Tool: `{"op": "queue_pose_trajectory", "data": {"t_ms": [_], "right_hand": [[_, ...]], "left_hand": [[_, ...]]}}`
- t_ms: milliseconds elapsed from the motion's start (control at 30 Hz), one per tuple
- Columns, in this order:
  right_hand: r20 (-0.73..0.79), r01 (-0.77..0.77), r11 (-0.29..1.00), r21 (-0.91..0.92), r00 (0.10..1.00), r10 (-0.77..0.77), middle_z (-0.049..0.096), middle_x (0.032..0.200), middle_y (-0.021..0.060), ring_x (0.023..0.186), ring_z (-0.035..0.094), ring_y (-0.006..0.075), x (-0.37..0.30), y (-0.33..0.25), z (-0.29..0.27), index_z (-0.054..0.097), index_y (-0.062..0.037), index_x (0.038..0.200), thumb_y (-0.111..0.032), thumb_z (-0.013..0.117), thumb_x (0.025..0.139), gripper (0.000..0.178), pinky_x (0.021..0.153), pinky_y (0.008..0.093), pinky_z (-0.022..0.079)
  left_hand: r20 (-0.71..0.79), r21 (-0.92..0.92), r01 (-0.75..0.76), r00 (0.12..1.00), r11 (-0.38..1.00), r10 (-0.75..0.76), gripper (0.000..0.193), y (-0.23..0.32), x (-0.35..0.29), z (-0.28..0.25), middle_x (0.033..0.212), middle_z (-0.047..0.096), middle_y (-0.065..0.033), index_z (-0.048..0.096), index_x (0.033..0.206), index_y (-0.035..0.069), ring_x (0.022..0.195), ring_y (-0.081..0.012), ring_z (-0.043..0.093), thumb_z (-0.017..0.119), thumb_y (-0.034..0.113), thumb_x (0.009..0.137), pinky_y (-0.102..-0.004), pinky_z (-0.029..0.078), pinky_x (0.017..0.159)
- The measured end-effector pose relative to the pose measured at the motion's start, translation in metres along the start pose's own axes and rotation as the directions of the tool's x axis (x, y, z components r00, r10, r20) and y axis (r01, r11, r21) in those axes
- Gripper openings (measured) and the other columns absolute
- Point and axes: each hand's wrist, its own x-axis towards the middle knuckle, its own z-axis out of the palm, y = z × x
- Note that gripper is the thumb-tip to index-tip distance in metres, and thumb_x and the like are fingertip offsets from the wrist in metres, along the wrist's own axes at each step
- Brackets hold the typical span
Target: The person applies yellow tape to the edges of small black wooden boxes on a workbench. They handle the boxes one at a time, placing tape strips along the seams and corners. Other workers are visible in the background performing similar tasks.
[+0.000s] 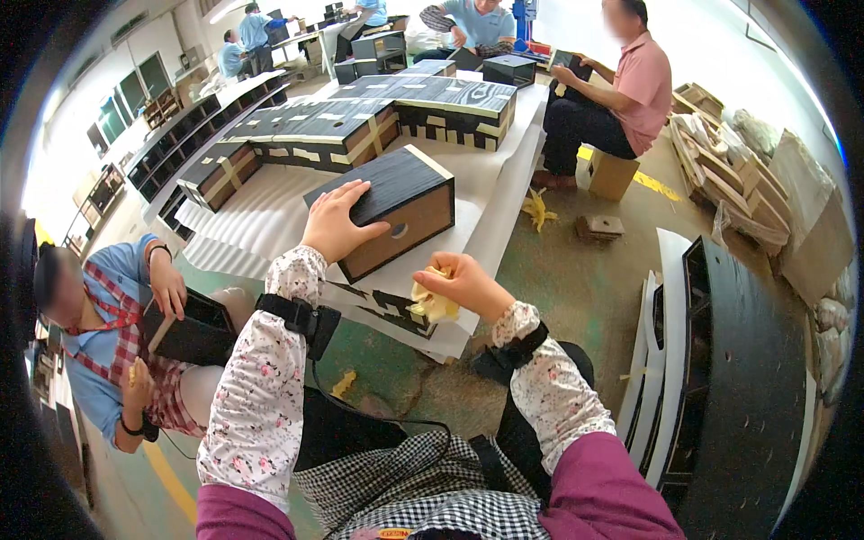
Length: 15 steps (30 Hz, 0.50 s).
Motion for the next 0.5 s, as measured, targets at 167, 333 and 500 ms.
{"op": "queue_pose_trajectory", "data": {"t_ms": [167,333,500], "right_hand": [[0.082,0.035,0.962,-0.270,0.997,-0.013,0.061,0.081,0.0013,0.075,0.058,0.0087,0.010,0.001,-0.010,0.052,-0.0025,0.108,-0.026,0.066,0.087,0.035,0.068,0.0233,0.047],[0.074,0.191,0.959,-0.208,0.981,-0.179,0.058,0.106,0.0124,0.092,0.058,0.0156,0.023,0.017,-0.001,0.032,-0.0004,0.137,-0.029,0.068,0.082,0.071,0.080,0.0270,0.047],[0.010,-0.005,1.000,0.026,1.000,0.004,0.050,0.122,0.0253,0.107,0.055,0.0238,0.064,0.008,0.024,0.025,0.0105,0.138,-0.040,0.071,0.078,0.091,0.087,0.0285,0.046]], "left_hand": [[-0.016,0.002,-0.007,1.000,1.000,0.007,0.076,-0.002,-0.001,-0.005,0.138,0.046,-0.0089,0.049,0.131,0.009,0.127,-0.0251,0.042,0.069,0.051,0.071,-0.0409,0.024,0.110],[-0.050,0.000,-0.053,0.997,0.999,0.053,0.074,-0.005,0.004,0.002,0.135,0.049,-0.0104,0.051,0.128,0.007,0.124,-0.0283,0.045,0.071,0.049,0.070,-0.0400,0.029,0.107],[-0.027,-0.015,-0.032,0.999,0.999,0.032,0.076,-0.004,0.007,-0.001,0.134,0.049,-0.0122,0.051,0.129,0.006,0.126,-0.0293,0.043,0.066,0.055,0.073,-0.0401,0.027,0.107]]}}
